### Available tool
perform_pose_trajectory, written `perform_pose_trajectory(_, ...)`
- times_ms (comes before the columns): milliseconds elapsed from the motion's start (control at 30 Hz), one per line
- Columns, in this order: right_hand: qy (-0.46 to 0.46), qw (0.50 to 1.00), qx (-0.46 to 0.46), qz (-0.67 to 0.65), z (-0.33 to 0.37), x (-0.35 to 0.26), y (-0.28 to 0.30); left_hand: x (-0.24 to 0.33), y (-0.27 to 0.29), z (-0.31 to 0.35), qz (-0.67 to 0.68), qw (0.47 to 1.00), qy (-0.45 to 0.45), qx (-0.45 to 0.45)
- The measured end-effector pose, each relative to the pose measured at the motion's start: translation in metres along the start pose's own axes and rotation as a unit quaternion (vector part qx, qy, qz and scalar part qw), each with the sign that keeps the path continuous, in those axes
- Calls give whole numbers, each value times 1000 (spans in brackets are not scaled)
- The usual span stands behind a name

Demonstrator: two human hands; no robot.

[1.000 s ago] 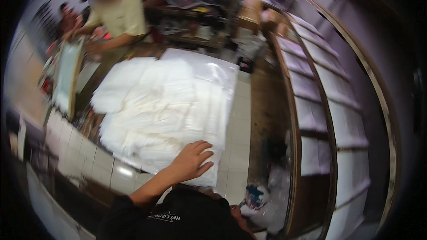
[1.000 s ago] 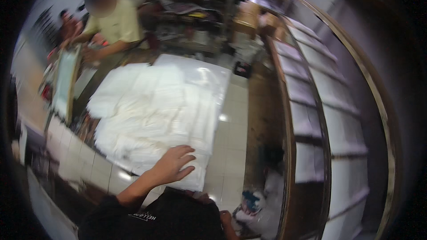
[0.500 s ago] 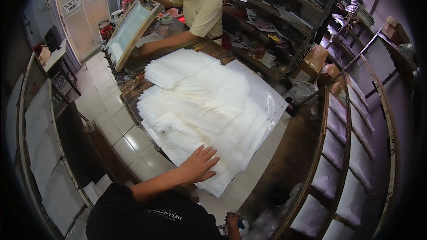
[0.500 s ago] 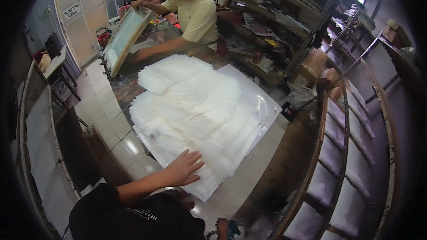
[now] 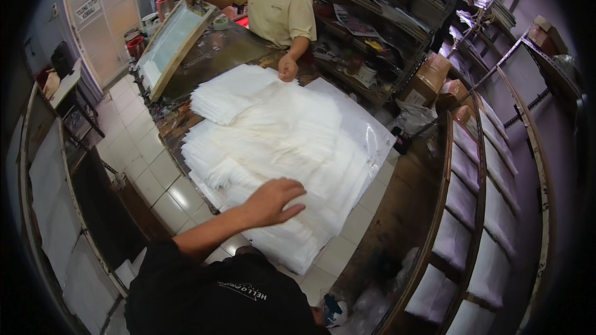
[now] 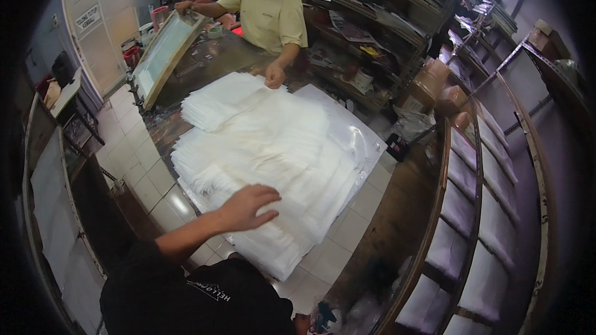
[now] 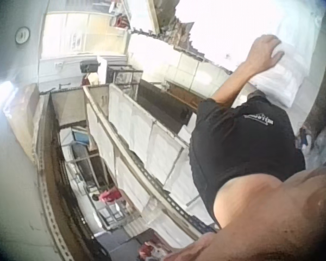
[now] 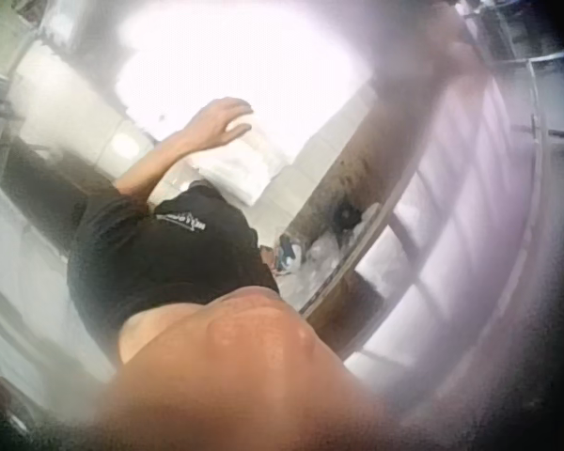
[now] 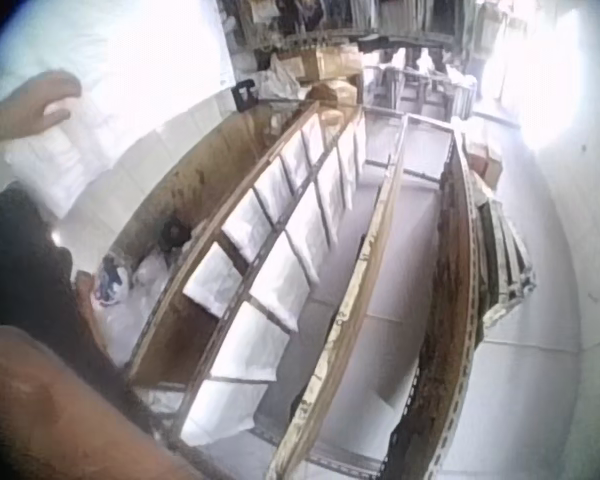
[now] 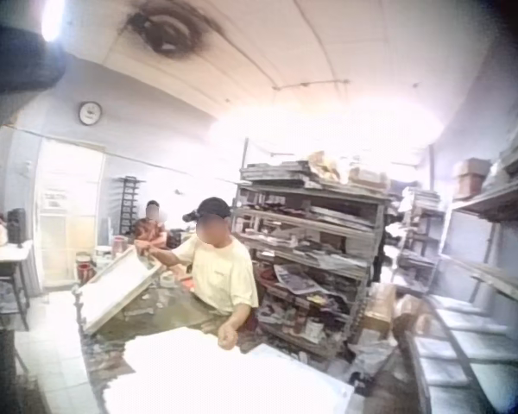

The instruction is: The person repeatedly picks up white sheets from a table and places them onto a multi-tiered wooden shelving unit. The person moves back and forth between the table and the shelves, handling the sheets one at a time.

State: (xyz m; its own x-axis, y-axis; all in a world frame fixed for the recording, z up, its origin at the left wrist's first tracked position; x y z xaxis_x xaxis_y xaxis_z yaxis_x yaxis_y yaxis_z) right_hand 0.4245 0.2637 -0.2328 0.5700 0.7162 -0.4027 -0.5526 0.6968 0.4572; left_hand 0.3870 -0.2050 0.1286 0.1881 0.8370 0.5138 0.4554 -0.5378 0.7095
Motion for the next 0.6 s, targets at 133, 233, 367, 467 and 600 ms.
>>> perform_pose_trajectory(133,-41,999,2,-18,10,1,-10,-49,32,-52,-69,997,-8,22)
perform_pose_trajectory(233,-55,998,0,-43,15,-9,-23,-111,37,-96,-128,991,24,10)
perform_pose_trajectory(367,-54,992,10,-112,7,-26,-51,-191,8,-148,-227,965,82,-102)
perform_pose_trajectory(467,-42,973,53,-221,-6,-44,-81,-235,-29,-171,-276,937,110,-181)
perform_pose_trajectory(600,-38,962,56,-266,4,-61,-102,-257,-69,-183,-269,900,154,-306)
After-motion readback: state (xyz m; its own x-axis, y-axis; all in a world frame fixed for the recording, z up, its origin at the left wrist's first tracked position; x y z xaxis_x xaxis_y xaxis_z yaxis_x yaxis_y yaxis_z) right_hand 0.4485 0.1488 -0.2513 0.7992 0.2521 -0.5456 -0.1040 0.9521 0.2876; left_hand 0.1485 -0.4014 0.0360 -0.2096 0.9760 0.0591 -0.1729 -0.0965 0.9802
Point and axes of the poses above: each hand's wrist, its own z-axis away from the middle knuckle, its own y-axis out of the back of the hand, x = y × z, the point moved 3 cm from there along -z, towards the middle knuckle, and after that the axes turned 6 degrees about -y, right-handed, at the moved point
